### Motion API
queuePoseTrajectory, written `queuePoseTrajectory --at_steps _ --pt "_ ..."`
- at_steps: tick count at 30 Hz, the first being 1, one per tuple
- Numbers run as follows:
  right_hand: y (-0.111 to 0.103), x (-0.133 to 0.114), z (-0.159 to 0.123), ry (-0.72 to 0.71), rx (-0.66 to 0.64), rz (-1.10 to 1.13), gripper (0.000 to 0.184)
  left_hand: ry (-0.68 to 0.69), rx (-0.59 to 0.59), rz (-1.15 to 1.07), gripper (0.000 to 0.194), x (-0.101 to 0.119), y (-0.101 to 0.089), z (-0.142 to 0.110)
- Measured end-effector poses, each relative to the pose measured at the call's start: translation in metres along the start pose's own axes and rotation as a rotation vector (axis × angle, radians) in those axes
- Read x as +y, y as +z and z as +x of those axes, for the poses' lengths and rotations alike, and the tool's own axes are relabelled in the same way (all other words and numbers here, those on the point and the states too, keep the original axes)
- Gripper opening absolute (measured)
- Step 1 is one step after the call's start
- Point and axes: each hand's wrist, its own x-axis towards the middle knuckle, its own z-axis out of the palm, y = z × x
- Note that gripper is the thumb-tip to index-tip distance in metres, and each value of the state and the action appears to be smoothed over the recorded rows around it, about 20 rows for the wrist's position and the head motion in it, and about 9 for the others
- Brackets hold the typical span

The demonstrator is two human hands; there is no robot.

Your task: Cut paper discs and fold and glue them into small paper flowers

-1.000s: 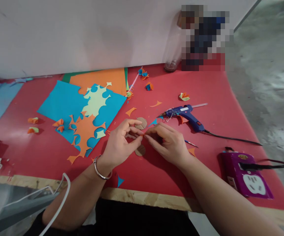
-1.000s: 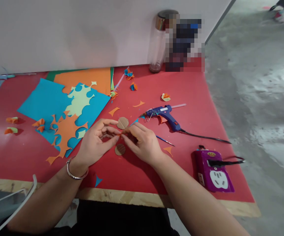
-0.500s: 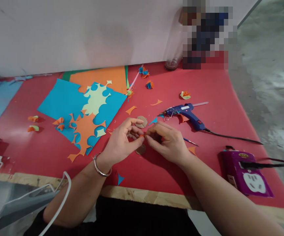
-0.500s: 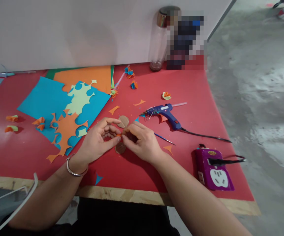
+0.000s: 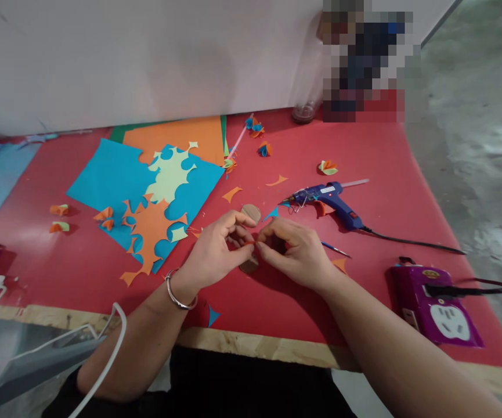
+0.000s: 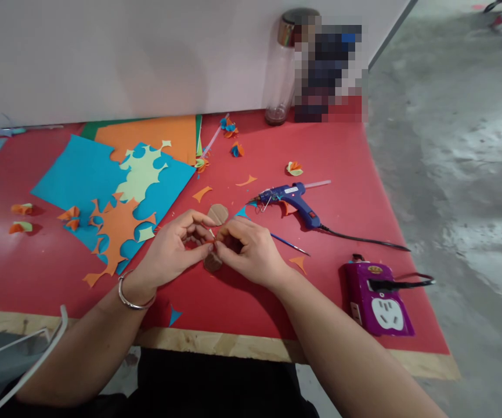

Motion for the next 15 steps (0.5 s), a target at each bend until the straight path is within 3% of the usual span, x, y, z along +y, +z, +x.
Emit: queuePoseTrajectory --at_steps 6,15 --pt "0.0012 -0.0013 -0.0003 0.015 -0.044 0.039 0.016 -0.039 -0.057 -0.005 0.02 -0.001 -0.002 0.0023" --pt "-0.0007 -0.0016 0.0011 0.126 -0.071 0.132 0.016 -0.06 -0.059 -0.046 0.029 0.0017 0.0019 -0.0024"
